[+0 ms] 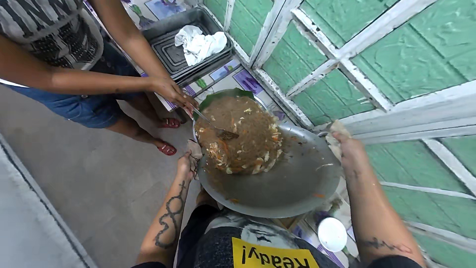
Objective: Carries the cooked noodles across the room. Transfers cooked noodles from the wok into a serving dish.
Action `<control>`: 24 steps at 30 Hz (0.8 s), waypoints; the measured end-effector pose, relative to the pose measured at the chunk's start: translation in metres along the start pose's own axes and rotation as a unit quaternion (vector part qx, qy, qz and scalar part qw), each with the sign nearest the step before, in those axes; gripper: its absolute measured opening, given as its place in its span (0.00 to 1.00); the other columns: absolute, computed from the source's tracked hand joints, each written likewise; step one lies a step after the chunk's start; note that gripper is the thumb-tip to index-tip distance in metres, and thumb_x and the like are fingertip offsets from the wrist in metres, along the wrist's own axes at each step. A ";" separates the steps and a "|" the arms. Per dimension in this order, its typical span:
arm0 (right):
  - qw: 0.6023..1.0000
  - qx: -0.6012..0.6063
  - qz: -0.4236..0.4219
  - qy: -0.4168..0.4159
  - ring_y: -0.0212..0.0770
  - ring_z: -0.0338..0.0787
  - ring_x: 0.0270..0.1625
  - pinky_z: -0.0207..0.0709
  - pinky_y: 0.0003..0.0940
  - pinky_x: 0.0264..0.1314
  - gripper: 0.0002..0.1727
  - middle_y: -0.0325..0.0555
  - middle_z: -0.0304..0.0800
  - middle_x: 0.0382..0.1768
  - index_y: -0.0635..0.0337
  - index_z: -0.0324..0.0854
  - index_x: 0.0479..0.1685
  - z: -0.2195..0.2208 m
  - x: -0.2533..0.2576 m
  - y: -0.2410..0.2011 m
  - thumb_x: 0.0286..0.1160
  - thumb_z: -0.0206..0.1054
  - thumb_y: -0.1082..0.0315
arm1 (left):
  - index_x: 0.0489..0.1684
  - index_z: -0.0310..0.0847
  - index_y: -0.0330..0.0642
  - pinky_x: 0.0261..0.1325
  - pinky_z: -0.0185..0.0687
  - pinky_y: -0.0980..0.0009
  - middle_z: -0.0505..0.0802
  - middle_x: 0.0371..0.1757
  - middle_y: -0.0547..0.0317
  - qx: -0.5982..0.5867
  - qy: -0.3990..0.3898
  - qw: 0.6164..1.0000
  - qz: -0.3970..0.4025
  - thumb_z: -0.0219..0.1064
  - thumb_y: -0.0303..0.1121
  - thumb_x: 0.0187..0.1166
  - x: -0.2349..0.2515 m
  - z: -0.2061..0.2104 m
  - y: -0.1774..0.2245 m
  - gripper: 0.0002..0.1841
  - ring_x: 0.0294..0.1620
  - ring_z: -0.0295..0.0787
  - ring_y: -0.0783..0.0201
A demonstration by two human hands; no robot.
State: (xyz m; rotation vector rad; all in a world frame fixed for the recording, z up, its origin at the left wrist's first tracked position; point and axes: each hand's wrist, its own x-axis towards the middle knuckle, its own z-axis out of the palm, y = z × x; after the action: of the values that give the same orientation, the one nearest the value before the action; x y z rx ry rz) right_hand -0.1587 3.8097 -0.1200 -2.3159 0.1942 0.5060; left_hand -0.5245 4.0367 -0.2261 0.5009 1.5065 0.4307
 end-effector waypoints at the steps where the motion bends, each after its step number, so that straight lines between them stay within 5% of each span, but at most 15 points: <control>1: 1.000 0.003 0.000 -0.003 0.37 0.85 0.51 0.78 0.38 0.59 0.24 0.54 0.84 0.56 0.71 0.74 0.70 -0.001 0.001 0.003 0.87 0.65 0.59 | 0.49 0.76 0.35 0.28 0.77 0.72 0.82 0.27 0.58 0.000 -0.002 1.000 0.001 0.48 0.39 0.95 -0.001 0.000 -0.002 0.16 0.23 0.79 0.69; 6: 0.999 0.032 -0.002 -0.006 0.36 0.85 0.52 0.79 0.35 0.59 0.26 0.53 0.84 0.58 0.70 0.71 0.75 -0.005 0.004 0.027 0.88 0.63 0.59 | 0.47 0.77 0.35 0.27 0.77 0.74 0.82 0.26 0.59 0.007 -0.008 1.000 0.020 0.46 0.38 0.96 -0.007 -0.003 -0.013 0.17 0.23 0.79 0.70; 14: 1.000 0.007 -0.001 -0.002 0.34 0.83 0.46 0.78 0.36 0.54 0.24 0.50 0.84 0.50 0.70 0.76 0.67 -0.018 -0.007 0.034 0.88 0.63 0.56 | 0.43 0.77 0.35 0.24 0.76 0.76 0.83 0.23 0.59 -0.009 -0.011 0.999 0.032 0.45 0.37 0.96 -0.024 -0.008 -0.019 0.18 0.20 0.79 0.71; 24: 1.000 0.021 -0.011 0.004 0.38 0.85 0.53 0.79 0.40 0.60 0.27 0.54 0.84 0.56 0.70 0.75 0.69 -0.044 -0.007 0.039 0.84 0.67 0.54 | 0.48 0.76 0.35 0.27 0.78 0.74 0.83 0.27 0.56 -0.015 0.000 0.999 0.036 0.48 0.39 0.95 -0.051 -0.007 -0.029 0.17 0.23 0.81 0.69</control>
State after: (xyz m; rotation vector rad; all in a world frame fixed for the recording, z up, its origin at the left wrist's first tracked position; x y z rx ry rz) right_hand -0.1628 3.7511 -0.1140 -2.2777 0.1819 0.4787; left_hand -0.5338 3.9843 -0.2003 0.5317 1.4831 0.5088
